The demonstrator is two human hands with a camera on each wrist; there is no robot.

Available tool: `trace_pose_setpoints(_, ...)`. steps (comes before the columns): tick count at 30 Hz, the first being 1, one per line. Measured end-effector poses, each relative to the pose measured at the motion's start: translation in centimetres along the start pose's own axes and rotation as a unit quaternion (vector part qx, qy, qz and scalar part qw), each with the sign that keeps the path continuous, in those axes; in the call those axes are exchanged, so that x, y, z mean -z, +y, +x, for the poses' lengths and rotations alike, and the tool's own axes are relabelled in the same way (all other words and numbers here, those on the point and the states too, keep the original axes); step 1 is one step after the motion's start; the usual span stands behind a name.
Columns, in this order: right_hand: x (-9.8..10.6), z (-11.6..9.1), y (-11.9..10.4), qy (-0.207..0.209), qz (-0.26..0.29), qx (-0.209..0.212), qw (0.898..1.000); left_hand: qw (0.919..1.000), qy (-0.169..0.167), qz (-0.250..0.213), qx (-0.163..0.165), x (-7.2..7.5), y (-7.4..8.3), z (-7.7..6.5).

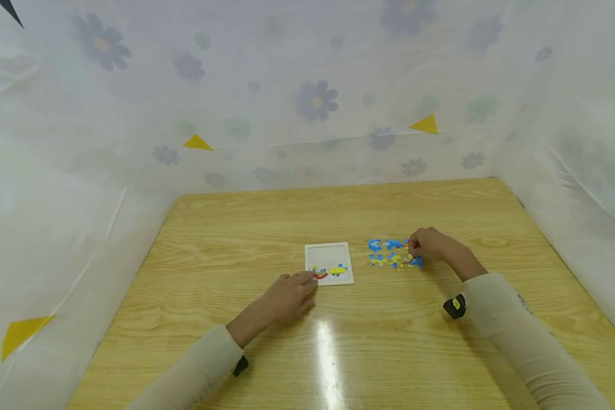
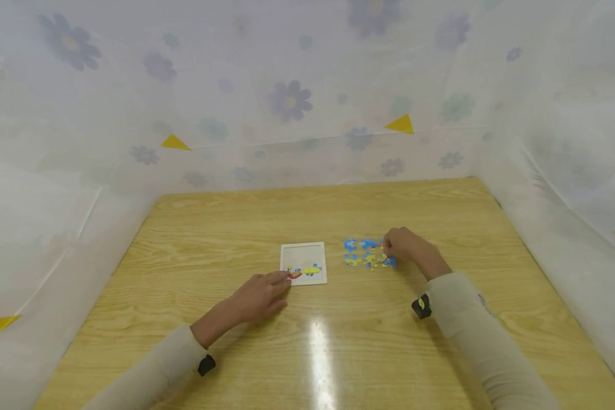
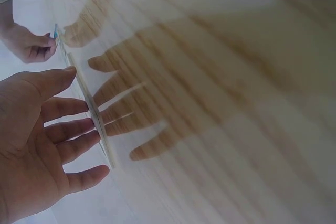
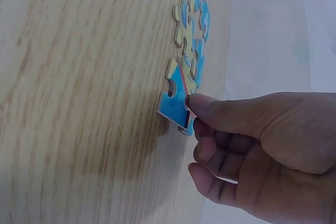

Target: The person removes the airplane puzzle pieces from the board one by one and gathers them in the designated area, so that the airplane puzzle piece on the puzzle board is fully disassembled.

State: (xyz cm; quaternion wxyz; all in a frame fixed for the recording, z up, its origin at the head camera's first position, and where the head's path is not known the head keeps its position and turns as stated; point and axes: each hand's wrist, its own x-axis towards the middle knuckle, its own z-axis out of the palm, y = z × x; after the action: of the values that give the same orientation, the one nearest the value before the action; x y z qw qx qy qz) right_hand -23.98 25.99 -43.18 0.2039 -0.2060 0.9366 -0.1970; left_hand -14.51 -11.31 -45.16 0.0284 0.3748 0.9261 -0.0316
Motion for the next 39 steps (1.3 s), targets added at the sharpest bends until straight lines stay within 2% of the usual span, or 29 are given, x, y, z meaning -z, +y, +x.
trace_pose_setpoints(13,0.2,0.2,-0.3,0.010,-0.009,-0.018,1.000,1.0000,-0.001,-0.007,0.000,0.2,0.0,0.0)
trace_pose_setpoints(18,0.3,0.5,-0.6,0.021,-0.008,-0.012,1.000,0.9999,-0.002,-0.011,0.000,0.3,0.0,0.0)
trace_pose_setpoints(26,0.1,1.5,-1.8,0.028,-0.006,0.014,0.999,0.9998,-0.003,-0.017,0.006,0.2,0.0,0.0)
trace_pose_setpoints(32,-0.1,2.4,-3.0,0.026,0.015,0.019,0.999,0.9997,-0.016,-0.017,0.012,0.2,0.1,0.0)
trace_pose_setpoints(39,-0.7,3.6,-4.9,0.029,0.010,0.033,0.999,0.9996,-0.020,-0.017,0.014,0.2,0.1,-0.1)
